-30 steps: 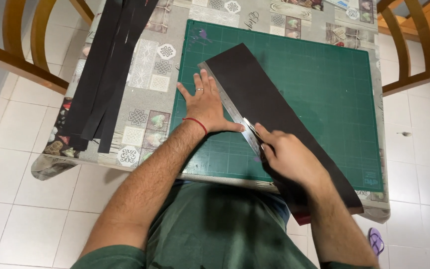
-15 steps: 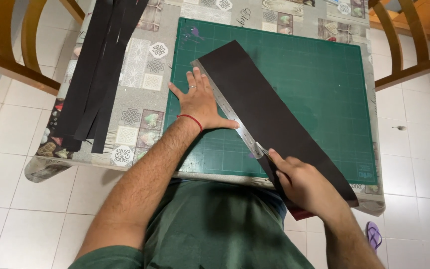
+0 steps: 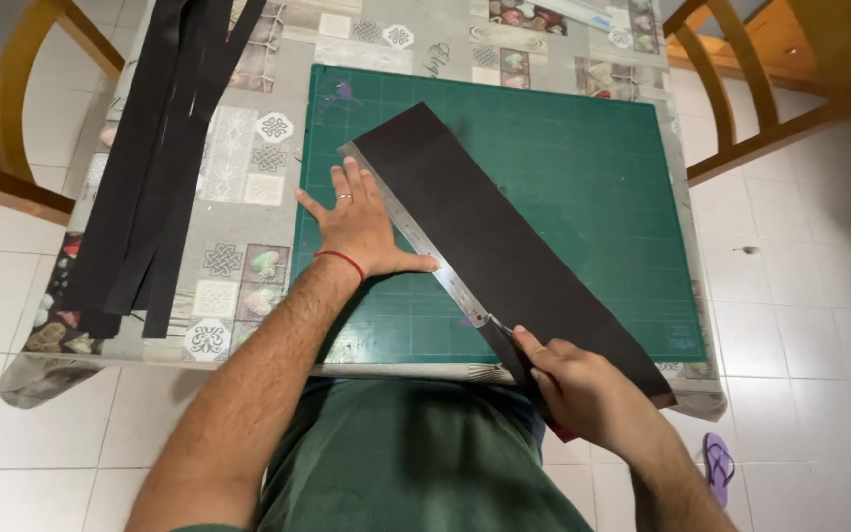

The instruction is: The person uses a metal ruler and a yellow utility knife to cut a large black sheet into long strips on a green cutting mat. They repeatedly measure, align, and cut the material, stacking the finished strips to the left.

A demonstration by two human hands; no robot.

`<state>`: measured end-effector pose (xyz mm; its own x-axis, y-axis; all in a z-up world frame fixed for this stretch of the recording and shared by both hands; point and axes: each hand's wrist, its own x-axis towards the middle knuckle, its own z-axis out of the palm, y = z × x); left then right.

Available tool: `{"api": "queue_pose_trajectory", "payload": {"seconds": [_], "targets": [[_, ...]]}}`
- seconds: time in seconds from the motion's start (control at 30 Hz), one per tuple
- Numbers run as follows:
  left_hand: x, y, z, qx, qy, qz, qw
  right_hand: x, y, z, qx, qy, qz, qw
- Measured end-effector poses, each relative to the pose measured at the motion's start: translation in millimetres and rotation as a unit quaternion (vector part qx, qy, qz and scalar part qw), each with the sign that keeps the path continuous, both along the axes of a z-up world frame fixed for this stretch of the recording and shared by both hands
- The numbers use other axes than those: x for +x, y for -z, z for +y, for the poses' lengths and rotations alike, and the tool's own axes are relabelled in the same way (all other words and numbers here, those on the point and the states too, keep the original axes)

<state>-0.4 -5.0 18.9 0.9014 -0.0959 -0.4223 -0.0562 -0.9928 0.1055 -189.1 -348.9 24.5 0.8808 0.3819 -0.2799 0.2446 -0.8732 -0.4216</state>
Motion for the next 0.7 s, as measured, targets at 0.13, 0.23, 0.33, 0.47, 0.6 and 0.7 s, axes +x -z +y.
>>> {"api": "queue_pose_trajectory", "payload": {"seconds": [0.13,0.23,0.33,0.47,0.6,0.7], "targets": [[0,1,0,-0.003,0.003,-0.009,1.0,3,-2,3,-0.021,0.003,0.004,1.0],[1,1,0,0.009,0.008,-0.002,1.0,13,-26,12,-0.079,0.042,0.094,0.991],[0,0,0,-0.005,0.001,-0.003,1.0,29,-52,13,-0.086,-0.02,0.104,0.991],[2,3,1,0.0,0.005,-0.006,1.0,57,-89,32,-0.04,-0.015,0.017,0.999],[-1,15,2,-0.034,-0.002,-0.041,0.999,122,-66,75,0.146,-0.074,-0.187,0.969],[-2,10,1,-0.018,0.004,-0.034,0.999,187,-12,115,0.214,-0.086,-0.229,0.946]]}}
